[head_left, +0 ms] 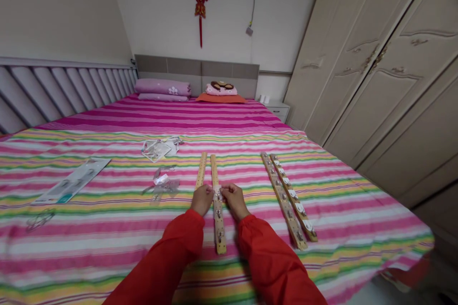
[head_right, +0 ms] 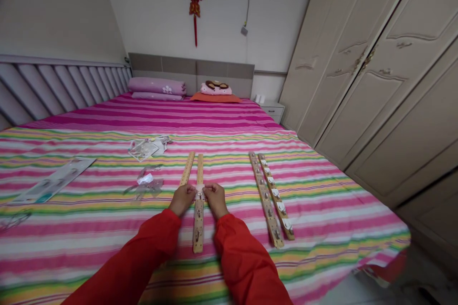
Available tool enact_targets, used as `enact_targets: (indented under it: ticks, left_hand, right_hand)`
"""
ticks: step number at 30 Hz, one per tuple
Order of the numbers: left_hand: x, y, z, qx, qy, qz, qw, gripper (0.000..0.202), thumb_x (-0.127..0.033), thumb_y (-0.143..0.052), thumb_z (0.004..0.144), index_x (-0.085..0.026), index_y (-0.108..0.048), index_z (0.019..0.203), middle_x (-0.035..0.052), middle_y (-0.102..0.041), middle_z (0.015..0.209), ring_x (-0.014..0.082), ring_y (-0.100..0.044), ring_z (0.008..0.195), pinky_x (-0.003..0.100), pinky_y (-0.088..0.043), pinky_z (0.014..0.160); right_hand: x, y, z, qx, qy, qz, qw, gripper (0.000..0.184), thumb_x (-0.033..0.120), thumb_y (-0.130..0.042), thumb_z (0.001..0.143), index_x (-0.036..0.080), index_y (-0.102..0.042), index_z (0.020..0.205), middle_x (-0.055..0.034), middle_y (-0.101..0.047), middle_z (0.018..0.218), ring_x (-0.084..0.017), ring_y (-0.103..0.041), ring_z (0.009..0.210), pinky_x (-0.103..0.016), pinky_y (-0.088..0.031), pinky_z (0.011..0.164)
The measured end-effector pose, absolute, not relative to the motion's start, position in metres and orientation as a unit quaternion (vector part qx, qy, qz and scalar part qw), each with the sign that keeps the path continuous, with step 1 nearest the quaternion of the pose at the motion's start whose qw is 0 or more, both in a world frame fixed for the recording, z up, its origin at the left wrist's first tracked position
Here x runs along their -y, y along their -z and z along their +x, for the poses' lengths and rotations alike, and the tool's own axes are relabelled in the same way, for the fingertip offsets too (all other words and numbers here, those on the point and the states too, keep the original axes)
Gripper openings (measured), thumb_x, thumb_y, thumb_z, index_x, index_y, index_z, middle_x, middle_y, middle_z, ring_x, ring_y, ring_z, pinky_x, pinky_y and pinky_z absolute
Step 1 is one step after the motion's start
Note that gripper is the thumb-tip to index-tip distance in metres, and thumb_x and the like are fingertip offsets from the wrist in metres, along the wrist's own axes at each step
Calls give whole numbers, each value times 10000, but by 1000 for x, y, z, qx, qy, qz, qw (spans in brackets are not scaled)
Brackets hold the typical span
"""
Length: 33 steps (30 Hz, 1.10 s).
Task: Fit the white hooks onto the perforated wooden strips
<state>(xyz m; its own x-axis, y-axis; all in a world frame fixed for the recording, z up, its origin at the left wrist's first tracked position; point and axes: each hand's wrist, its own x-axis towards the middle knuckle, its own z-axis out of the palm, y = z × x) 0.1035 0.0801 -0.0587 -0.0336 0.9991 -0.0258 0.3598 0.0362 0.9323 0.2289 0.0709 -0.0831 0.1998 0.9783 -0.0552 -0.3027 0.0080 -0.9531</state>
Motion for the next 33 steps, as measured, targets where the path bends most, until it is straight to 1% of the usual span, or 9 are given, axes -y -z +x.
enact_targets:
  ticks: [3, 7, 13, 21, 24, 27, 29, 30, 33]
  left_hand:
    - [-81, 62, 104, -614, -379, 594, 356, 162, -101, -569, 675, -177, -518, 542, -47, -519, 496, 109, -523, 558, 215, -372, 582]
    - [-81, 65, 105, -624, -354, 620, 318, 184, -95, -548, 718, -174, -509, 556, -44, -528, 519, 100, -524, 567, 203, -359, 578]
    - [-77, 64, 106, -630, -336, 637, 291, 125, -123, -542, 748, -176, -535, 634, -25, -591, 583, 99, -551, 572, 196, -374, 561]
    - [-76, 69, 107, -635, -330, 646, 265, 68, -127, -556, 749, -160, -585, 698, -13, -598, 585, 108, -561, 585, 200, -386, 571]
    - [-76, 70, 107, -635, -335, 646, 259, 88, -113, -559, 740, -149, -629, 780, -16, -594, 580, 111, -554, 574, 205, -393, 572]
    - [-73, 70, 107, -623, -345, 652, 261, 211, -107, -547, 748, -146, -658, 923, -13, -623, 620, 109, -559, 581, 206, -416, 588]
    - [-71, 69, 106, -608, -354, 659, 266, 295, -85, -535, 745, -147, -661, 1004, 0, -659, 686, 113, -575, 620, 210, -435, 617]
    - [-70, 69, 105, -598, -357, 664, 271, 326, -71, -527, 741, -146, -664, 1028, 9, -674, 722, 117, -584, 644, 214, -442, 634]
    - [-69, 69, 102, -566, -345, 693, 283, 332, -76, -495, 759, -146, -685, 1022, 32, -689, 766, 136, -594, 683, 232, -444, 657]
  right_hand:
    - [-73, 89, 229, 362, -517, -477, 612, 196, 274, -698, 519, 149, -644, 660, 44, -580, 489, -88, -472, 423, -210, -371, 417]
    - [-75, 94, 228, 366, -510, -482, 611, 186, 265, -667, 531, 151, -639, 675, 42, -582, 499, -94, -472, 435, -215, -369, 430]
    - [-77, 98, 228, 374, -500, -488, 610, 182, 263, -653, 532, 154, -633, 676, 45, -571, 494, -99, -472, 445, -217, -363, 440]
    - [-78, 103, 227, 387, -490, -498, 602, 175, 270, -638, 545, 161, -643, 681, 28, -591, 522, -122, -512, 478, -223, -381, 446]
    - [-79, 106, 227, 392, -486, -502, 599, 175, 279, -634, 560, 164, -646, 691, 23, -601, 537, -126, -519, 484, -226, -389, 449]
    - [-79, 107, 227, 397, -481, -504, 598, 166, 281, -633, 567, 166, -641, 687, 38, -577, 517, -121, -502, 473, -229, -395, 452]
    - [-78, 107, 227, 402, -478, -503, 598, 195, 282, -636, 576, 163, -654, 730, 51, -556, 506, -116, -488, 463, -232, -399, 458]
    - [-78, 106, 227, 405, -477, -501, 598, 233, 283, -633, 586, 162, -667, 782, 57, -549, 506, -115, -482, 460, -235, -403, 463]
    - [-74, 104, 228, 447, -454, -497, 589, 337, 285, -587, 652, 168, -684, 952, 38, -589, 573, -139, -522, 515, -264, -439, 516]
